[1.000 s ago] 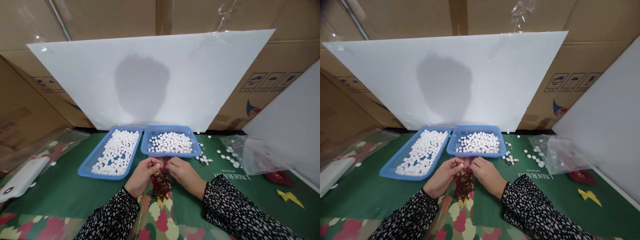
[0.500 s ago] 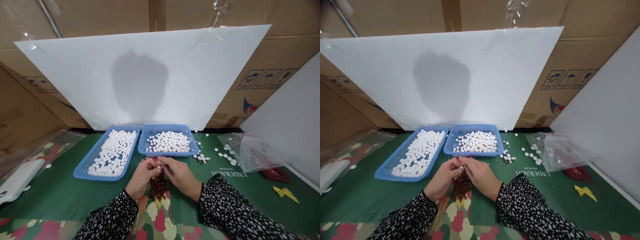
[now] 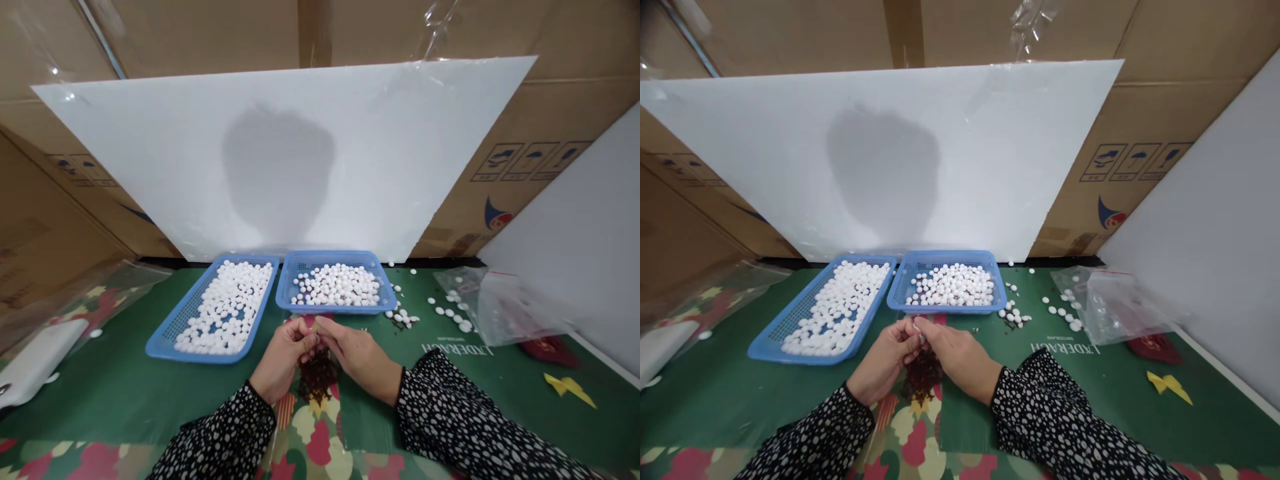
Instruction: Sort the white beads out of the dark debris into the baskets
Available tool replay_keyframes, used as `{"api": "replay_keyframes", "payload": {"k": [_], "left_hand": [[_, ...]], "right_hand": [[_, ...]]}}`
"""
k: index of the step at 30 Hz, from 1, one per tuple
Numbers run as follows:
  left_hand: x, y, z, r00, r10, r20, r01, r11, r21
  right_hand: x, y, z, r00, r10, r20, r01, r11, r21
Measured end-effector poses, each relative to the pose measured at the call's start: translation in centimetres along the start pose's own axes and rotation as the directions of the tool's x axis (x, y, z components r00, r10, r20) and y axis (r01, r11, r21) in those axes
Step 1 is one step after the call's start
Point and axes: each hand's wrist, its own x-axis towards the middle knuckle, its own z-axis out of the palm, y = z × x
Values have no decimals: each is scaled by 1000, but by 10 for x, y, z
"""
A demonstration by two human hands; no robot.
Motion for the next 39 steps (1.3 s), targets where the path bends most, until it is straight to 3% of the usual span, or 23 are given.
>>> {"api": "replay_keyframes", "payload": {"k": [3, 9, 15, 18, 21, 26, 30, 33, 36, 39], "left_hand": [[0, 1, 1, 1000, -29, -5, 29, 999, -21], [0, -3, -1, 998, -42, -38, 39, 997, -62], [1, 3, -3, 999, -17, -28, 16, 999, -30], [1, 10, -2, 1000, -12, -26, 12, 1000, -12], [1, 14, 0, 999, -22, -33, 21, 1000, -16], [0, 13, 1, 999, -20, -32, 19, 999, -49], [-1, 21, 3, 997, -14, -72, 4, 991, -135], [-2, 26, 3, 999, -11, -33, 5, 984, -179], [-3, 26, 1, 1000, 17, -7, -18, 990, -143], [-2, 22, 1, 998, 51, -19, -52, 997, -48]], "right_hand": [[0, -1, 1, 998, 40, 46, -41, 999, 15], [2, -7, 1, 998, 64, 13, -64, 994, 83], [8, -13, -6, 994, 73, 87, -89, 976, 200], [13, -15, -5, 973, 228, -31, -194, 885, 424], [17, -20, -3, 938, 330, -109, -209, 785, 583], [23, -24, -5, 914, 395, -92, -259, 743, 617], [28, -22, -9, 854, 515, -78, -306, 617, 725], [31, -19, -13, 829, 555, -67, -290, 529, 798], [37, -14, -20, 829, 549, -106, -263, 550, 793], [47, 2, -29, 824, 533, -193, -251, 649, 718]]}}
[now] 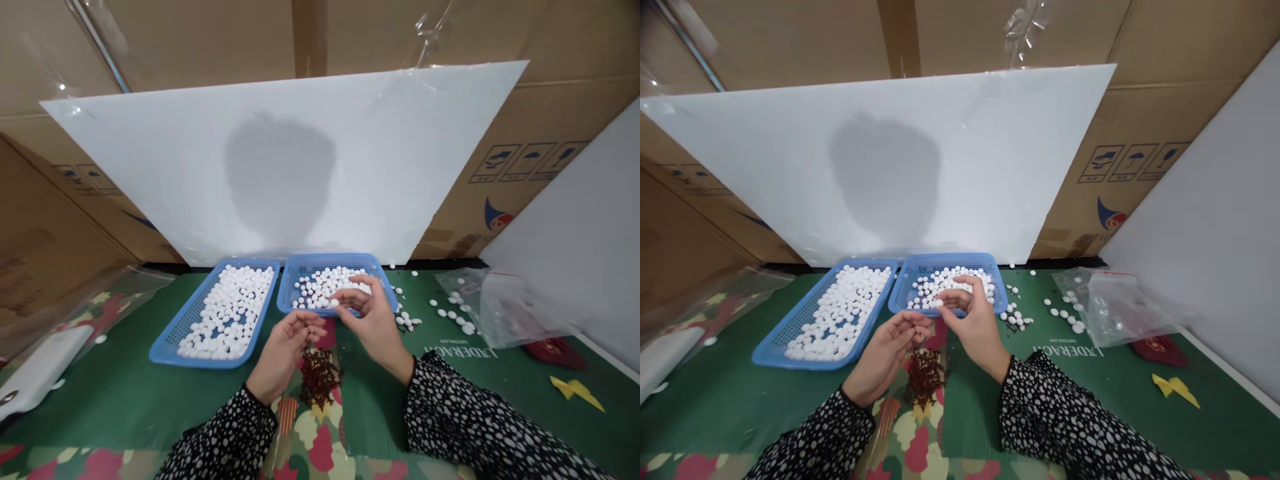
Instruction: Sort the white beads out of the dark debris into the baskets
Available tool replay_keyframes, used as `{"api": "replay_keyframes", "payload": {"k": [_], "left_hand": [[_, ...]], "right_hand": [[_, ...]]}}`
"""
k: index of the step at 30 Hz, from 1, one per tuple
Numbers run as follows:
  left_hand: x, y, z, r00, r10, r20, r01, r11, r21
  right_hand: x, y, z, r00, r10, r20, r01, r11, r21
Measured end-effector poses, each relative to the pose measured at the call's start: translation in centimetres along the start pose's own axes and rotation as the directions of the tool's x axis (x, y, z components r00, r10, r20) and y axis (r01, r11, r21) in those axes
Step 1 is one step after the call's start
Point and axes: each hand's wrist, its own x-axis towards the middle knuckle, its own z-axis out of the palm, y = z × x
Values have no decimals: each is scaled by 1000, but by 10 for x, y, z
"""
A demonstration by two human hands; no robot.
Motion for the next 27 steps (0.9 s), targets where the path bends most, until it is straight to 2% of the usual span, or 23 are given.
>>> {"api": "replay_keyframes", "payload": {"k": [3, 5, 7, 9, 12, 14, 17, 19, 21, 22, 24, 26, 27], "left_hand": [[0, -2, 1, 999, 47, -6, -46, 992, 115], [0, -2, 1, 995, 95, 8, -95, 978, 185], [-1, -1, 1, 990, 141, 31, -144, 962, 230], [-3, -1, 2, 985, 163, 49, -170, 955, 244], [-9, -1, 7, 983, 175, 51, -183, 956, 228], [-16, -1, 14, 981, 188, 35, -191, 954, 230], [-30, 8, 21, 981, 179, 68, -192, 934, 302], [-36, 24, 15, 978, 152, 142, -198, 887, 416], [-36, 47, -4, 978, 137, 157, -205, 769, 605], [-33, 59, -18, 979, 163, 123, -200, 660, 724], [-24, 78, -53, 972, 229, 51, -133, 359, 924], [-12, 86, -86, 982, 187, -12, 5, 40, 999], [-6, 86, -99, 990, 131, -48, 57, -63, 996]], "right_hand": [[22, 6, -14, 998, -68, 1, 66, 972, -224], [33, 9, -21, 988, -113, 106, 148, 889, -433], [36, 8, -24, 956, -168, 240, 276, 787, -552], [30, 2, -22, 902, -211, 376, 399, 739, -543], [11, -8, -10, 778, -234, 584, 538, 728, -425], [-3, -10, -2, 719, -256, 646, 600, 698, -391], [-19, -9, 5, 710, -283, 644, 625, 674, -393], [-25, -8, 5, 758, -265, 596, 566, 723, -397], [-29, -9, -1, 838, -209, 504, 440, 806, -396], [-31, -10, -5, 876, -172, 451, 369, 842, -395], [-32, -11, -15, 928, -104, 357, 251, 883, -396], [-33, -12, -23, 959, -44, 280, 158, 903, -400], [-32, -11, -26, 969, -11, 247, 109, 915, -388]]}}
